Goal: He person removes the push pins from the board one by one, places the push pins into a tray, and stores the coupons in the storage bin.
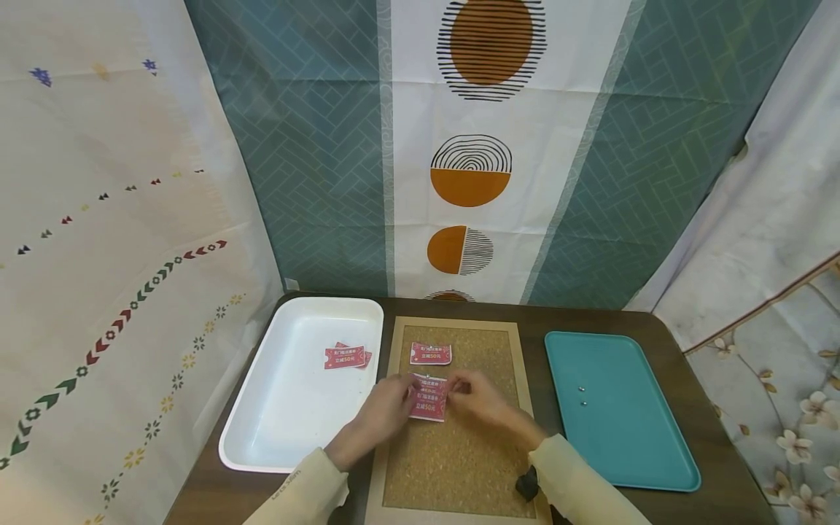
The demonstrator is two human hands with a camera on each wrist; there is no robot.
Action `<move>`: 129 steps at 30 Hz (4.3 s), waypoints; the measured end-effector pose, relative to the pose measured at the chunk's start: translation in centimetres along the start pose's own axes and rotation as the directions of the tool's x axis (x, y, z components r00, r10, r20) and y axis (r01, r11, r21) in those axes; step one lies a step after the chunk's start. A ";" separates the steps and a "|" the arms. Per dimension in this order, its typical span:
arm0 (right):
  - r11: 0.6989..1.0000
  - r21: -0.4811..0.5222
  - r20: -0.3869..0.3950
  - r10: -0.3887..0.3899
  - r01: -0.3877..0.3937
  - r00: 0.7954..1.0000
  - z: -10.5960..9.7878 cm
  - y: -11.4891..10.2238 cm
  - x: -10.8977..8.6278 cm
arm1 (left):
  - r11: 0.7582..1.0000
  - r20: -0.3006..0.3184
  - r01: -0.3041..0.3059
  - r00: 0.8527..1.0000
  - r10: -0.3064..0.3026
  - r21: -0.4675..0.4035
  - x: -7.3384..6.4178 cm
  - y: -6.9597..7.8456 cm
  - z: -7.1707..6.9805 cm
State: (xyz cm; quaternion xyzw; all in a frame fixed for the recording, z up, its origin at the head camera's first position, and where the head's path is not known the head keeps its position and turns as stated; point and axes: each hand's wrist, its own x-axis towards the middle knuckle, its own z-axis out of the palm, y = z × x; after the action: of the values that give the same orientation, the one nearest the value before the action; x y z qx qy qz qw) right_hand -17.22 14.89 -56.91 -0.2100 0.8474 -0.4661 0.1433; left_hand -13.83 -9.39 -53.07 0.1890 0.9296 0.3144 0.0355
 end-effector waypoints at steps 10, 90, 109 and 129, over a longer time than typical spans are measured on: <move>0.997 -0.047 -0.082 -0.068 0.064 0.994 -1.9 0.8 -0.6 | 0.999 -0.019 0.033 0.999 -0.033 -0.034 0.4 0.1 -1.0; 0.987 -0.156 -0.334 -0.027 -0.027 0.942 -8.7 5.2 -5.9 | 0.972 -0.137 0.216 0.964 -0.226 -0.089 0.8 -5.9 -7.6; 0.975 -0.197 -0.426 0.014 -0.108 0.905 -11.1 6.7 -7.4 | 0.963 -0.153 0.259 0.951 -0.268 -0.072 1.2 -9.1 -8.8; 0.951 -0.185 -0.475 0.133 -0.247 0.870 -15.0 10.9 -10.0 | 0.930 -0.113 0.367 0.924 -0.365 -0.004 2.1 -12.6 -9.1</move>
State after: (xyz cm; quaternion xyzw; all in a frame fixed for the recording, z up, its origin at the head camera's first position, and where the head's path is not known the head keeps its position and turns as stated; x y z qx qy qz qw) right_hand -17.51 35.89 -57.86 -0.0254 0.9237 -0.3800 -0.0407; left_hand -21.59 -23.01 -53.23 -0.0052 0.9518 0.3042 0.0396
